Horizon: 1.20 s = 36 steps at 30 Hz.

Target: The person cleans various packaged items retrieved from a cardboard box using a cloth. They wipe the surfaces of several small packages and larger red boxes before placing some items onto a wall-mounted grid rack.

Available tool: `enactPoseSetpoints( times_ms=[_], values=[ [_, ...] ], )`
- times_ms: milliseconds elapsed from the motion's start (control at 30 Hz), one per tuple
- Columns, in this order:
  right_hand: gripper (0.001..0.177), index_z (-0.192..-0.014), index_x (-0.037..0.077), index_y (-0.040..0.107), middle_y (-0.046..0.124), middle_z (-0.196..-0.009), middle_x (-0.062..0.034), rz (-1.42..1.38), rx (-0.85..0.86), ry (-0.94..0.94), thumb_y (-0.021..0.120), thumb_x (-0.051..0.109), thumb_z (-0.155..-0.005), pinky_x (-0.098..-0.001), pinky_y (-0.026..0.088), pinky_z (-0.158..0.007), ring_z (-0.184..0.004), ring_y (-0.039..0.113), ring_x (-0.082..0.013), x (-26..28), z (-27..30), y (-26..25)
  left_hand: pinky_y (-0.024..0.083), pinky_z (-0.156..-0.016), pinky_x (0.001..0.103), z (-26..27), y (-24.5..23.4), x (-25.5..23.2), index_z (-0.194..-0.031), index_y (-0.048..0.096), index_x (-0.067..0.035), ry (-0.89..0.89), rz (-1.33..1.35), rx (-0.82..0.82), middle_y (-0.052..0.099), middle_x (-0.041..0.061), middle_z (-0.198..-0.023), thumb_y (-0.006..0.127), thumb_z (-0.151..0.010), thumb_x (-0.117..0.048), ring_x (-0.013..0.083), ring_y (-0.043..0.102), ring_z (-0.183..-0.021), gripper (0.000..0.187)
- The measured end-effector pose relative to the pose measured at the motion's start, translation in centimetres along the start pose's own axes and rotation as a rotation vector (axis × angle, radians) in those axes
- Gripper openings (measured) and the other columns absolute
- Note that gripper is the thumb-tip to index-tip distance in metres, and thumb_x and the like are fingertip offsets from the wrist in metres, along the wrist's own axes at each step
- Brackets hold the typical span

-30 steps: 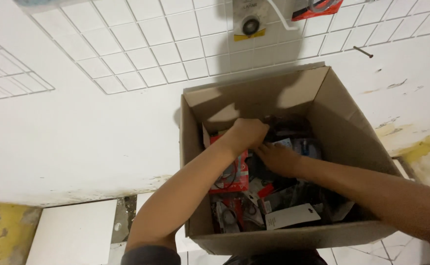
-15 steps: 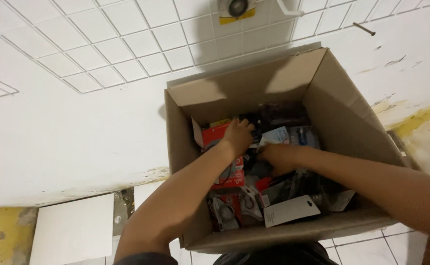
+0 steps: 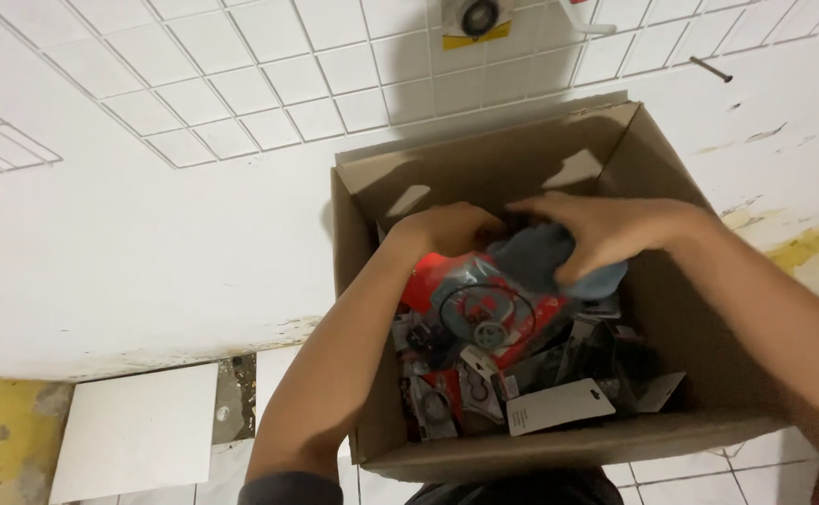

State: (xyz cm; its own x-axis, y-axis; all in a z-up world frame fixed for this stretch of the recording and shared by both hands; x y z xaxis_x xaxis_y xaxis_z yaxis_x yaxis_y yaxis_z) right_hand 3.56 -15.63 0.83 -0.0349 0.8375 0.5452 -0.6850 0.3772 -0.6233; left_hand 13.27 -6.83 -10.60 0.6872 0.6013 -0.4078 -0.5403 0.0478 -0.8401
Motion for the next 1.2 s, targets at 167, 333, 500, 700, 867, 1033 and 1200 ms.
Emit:
enactPoseSetpoints(
  times_ms=[167,333,500,700,867,1033,1200],
  values=[
    [0.096,-0.156,0.003,0.038,0.047,-0.154,-0.0219,0.054,0.079,-0.003,0.082,0.031,-0.076,-0.0569,0.041,-0.116,-0.142,0.046,-0.0408,-5.7,-4.5,2.2,0.047,-0.096,0.061,4.0,-4.0,-4.7,-0.109,0.071,-0.011,0.243,0.155,-0.156,0.073,0.021,-0.110,0.062,-0.090,-0.024,0.0477,0.064,-0.112,0.024],
    [0.090,-0.152,0.003,0.048,0.056,-0.149,-0.0261,0.136,-0.015,0.037,0.081,0.032,-0.074,-0.0564,0.047,-0.111,-0.137,0.055,-0.0442,-4.5,0.0,-1.4,0.050,-0.098,0.059,9.2,-11.9,-6.2,-0.132,0.058,-0.024,-0.024,0.164,-0.550,0.059,0.012,-0.133,0.051,-0.097,-0.027,0.0391,0.059,-0.125,0.037],
    [0.071,-0.133,0.009,0.069,0.079,-0.117,-0.0085,-0.148,-0.330,-0.055,0.070,0.000,-0.063,-0.0344,0.053,-0.096,-0.103,0.072,-0.0242,-8.6,1.8,-5.9,0.064,-0.092,0.059,16.1,-14.4,-11.2,-0.139,0.041,0.007,0.263,1.063,-0.446,0.057,0.032,-0.136,0.025,-0.083,-0.070,0.0509,0.065,-0.118,0.097],
    [0.080,-0.145,0.025,0.063,0.072,-0.135,-0.0095,0.232,-0.325,-0.130,0.085,0.025,-0.068,-0.0480,0.049,-0.106,-0.126,0.065,-0.0347,-3.4,1.0,-3.1,0.055,-0.096,0.058,14.3,-8.5,-10.8,-0.144,0.053,-0.007,-0.040,1.161,-0.288,0.056,0.028,-0.143,0.022,-0.071,-0.094,0.0492,0.063,-0.119,0.118],
    [0.084,-0.138,0.024,0.059,0.064,-0.130,-0.0073,0.942,-0.601,-0.466,0.091,0.027,-0.060,-0.0513,0.049,-0.093,-0.117,0.064,-0.0351,7.1,2.9,1.8,0.032,-0.112,0.064,9.9,-3.3,-9.4,-0.156,0.028,-0.006,-0.062,1.441,-0.035,0.025,0.027,-0.160,0.035,-0.072,-0.087,0.0529,0.030,-0.139,0.116],
    [0.070,-0.130,0.029,0.065,0.060,-0.125,-0.0053,0.953,-1.190,-0.735,0.081,0.047,-0.064,-0.0445,0.051,-0.083,-0.103,0.064,-0.0278,9.4,7.4,0.9,0.055,-0.081,0.035,10.7,-4.5,-9.2,-0.122,0.065,-0.003,0.038,1.722,-0.254,0.064,0.019,-0.121,0.057,-0.082,-0.066,0.0221,0.064,-0.098,0.075],
    [0.078,-0.135,0.014,0.063,0.064,-0.122,-0.0027,0.488,-1.573,-0.550,0.089,0.036,-0.065,-0.0462,0.033,-0.102,-0.119,0.052,-0.0342,4.8,11.0,-5.6,0.044,-0.109,0.059,10.4,-4.7,-10.5,-0.140,0.060,-0.006,0.284,2.107,-0.248,0.059,0.022,-0.138,0.062,-0.092,-0.070,0.0411,0.054,-0.131,0.081]
  ],
)
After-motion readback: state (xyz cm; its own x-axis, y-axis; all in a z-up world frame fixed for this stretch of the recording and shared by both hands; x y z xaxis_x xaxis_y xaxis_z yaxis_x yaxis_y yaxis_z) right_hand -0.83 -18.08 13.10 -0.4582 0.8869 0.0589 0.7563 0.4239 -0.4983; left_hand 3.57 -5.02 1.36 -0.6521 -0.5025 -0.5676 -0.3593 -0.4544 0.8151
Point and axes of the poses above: each hand's wrist, its own z-axis away from the middle knuckle, its own y-axis out of the palm, x = y × z, the point moved 9 cm from there along -z, towards the middle knuckle
